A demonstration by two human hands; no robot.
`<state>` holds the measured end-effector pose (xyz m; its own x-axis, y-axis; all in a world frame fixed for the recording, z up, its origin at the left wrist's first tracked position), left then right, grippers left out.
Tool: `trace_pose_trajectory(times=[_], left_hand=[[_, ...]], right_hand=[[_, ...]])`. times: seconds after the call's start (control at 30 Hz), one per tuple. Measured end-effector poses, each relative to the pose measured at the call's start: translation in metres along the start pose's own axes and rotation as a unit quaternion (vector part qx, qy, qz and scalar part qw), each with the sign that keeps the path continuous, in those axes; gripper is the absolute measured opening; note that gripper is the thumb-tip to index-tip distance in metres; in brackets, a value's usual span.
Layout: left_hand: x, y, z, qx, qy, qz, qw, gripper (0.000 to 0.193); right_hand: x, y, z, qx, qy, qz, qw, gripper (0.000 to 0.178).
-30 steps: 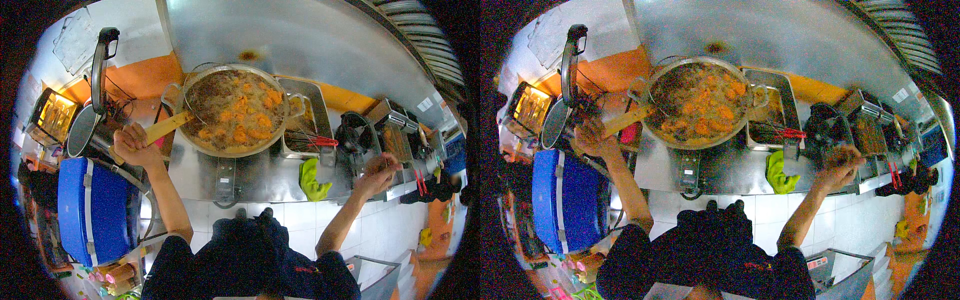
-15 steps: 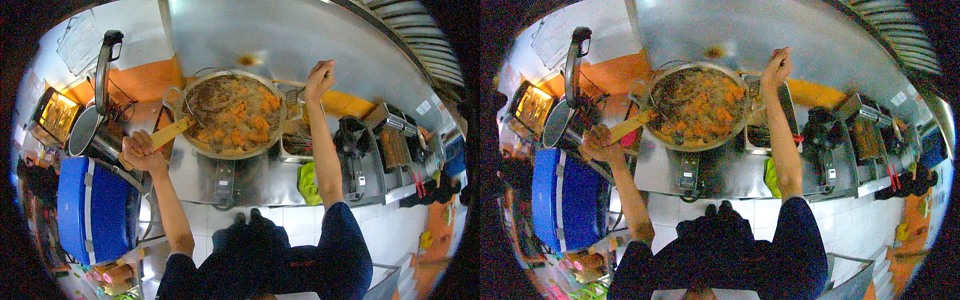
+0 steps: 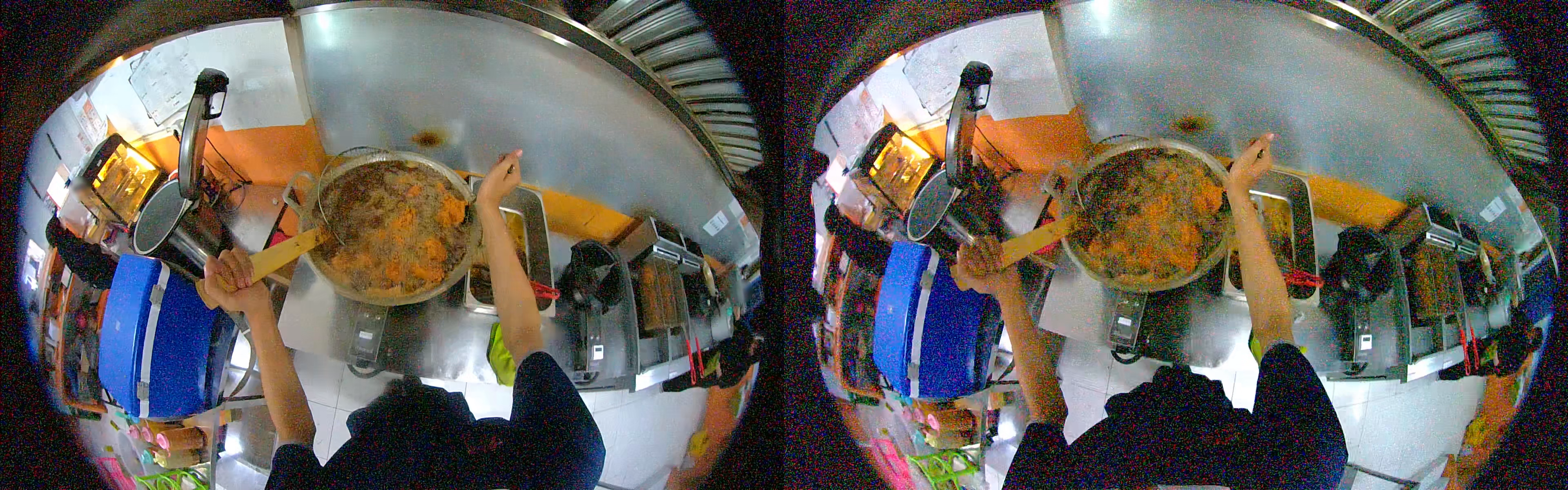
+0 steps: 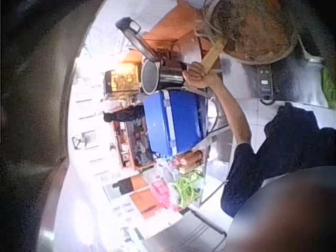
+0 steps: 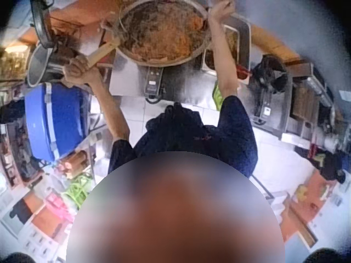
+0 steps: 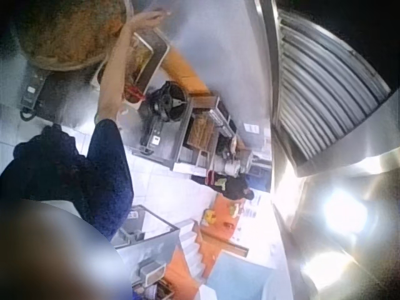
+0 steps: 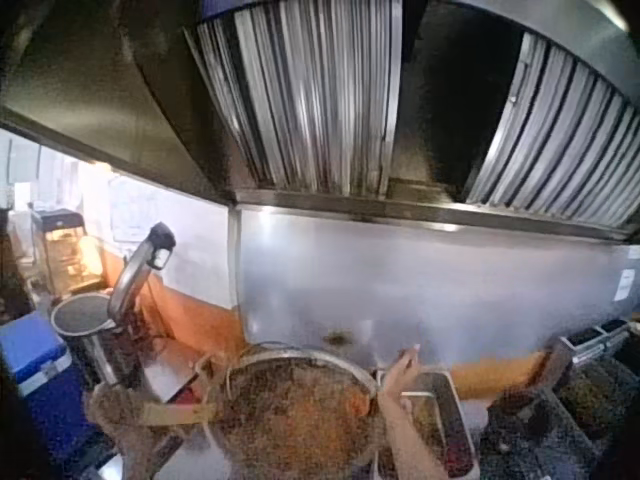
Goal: The person operates a deep fryer, stirs and lifts fried chicken pieces with a strainer and spatula, then transfers them into a metal tray. The person then carries a large bowl of rice and places it into a rice cooker.
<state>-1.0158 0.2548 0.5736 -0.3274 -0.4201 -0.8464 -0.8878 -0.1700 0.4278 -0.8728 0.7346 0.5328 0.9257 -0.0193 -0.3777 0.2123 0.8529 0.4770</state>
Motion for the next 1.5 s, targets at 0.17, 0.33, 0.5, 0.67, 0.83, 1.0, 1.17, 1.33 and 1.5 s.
trace_pose_trajectory(times=[0.17,0.33,0.5,0.67,0.83,1.0,1.17,1.33,1.5], left_hand=[[-0.011,-0.01,0.008,0.025,-0.036,0.086,0.995,0.036],[-0.007,-0.024,0.005,0.001,0.022,0.055,0.998,0.039],[-0.019,-0.034,0.005,-0.022,-0.006,0.076,0.997,0.034],[-0.021,-0.039,0.001,-0.058,0.055,-0.003,0.997,0.034],[-0.019,-0.006,-0.012,-0.023,0.051,0.043,0.997,0.039],[-0.005,0.036,-0.023,0.014,0.021,-0.014,1.0,0.039],[0.018,0.067,-0.036,0.039,-0.008,0.047,0.998,0.038],[0.038,0.082,-0.039,0.043,0.025,0.07,0.996,0.037],[0.054,0.079,-0.037,-0.01,0.162,0.0,0.987,0.032]], right_hand=[[-0.008,0.016,-0.031,-0.04,0.001,-0.007,0.999,0.051],[-0.022,-0.001,-0.037,-0.096,0.068,0.027,0.993,0.055],[-0.041,-0.026,-0.017,-0.036,0.085,0.072,0.993,0.054],[-0.05,-0.066,0.012,-0.028,0.141,0.139,0.98,0.053],[-0.059,-0.11,0.051,-0.034,0.132,0.167,0.977,0.051],[-0.077,-0.132,0.086,-0.063,0.144,0.17,0.973,0.05],[-0.082,-0.126,0.105,-0.068,0.114,0.112,0.985,0.047],[-0.1,-0.105,0.084,0.025,0.073,0.069,0.995,0.047],[-0.111,-0.092,0.029,0.062,-0.007,0.043,0.997,0.056]])
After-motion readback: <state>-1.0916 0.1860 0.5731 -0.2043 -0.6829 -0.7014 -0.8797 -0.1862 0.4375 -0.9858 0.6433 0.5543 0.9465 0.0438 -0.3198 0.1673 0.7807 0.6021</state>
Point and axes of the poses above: each hand's wrist, its own y-axis towards the middle knuckle, its own x-axis out of the back of the hand, z = x × y, the point moved 3 cm from there along y, towards the middle knuckle, and after that the axes turned 3 degrees about -y, right-handed, at the moved point
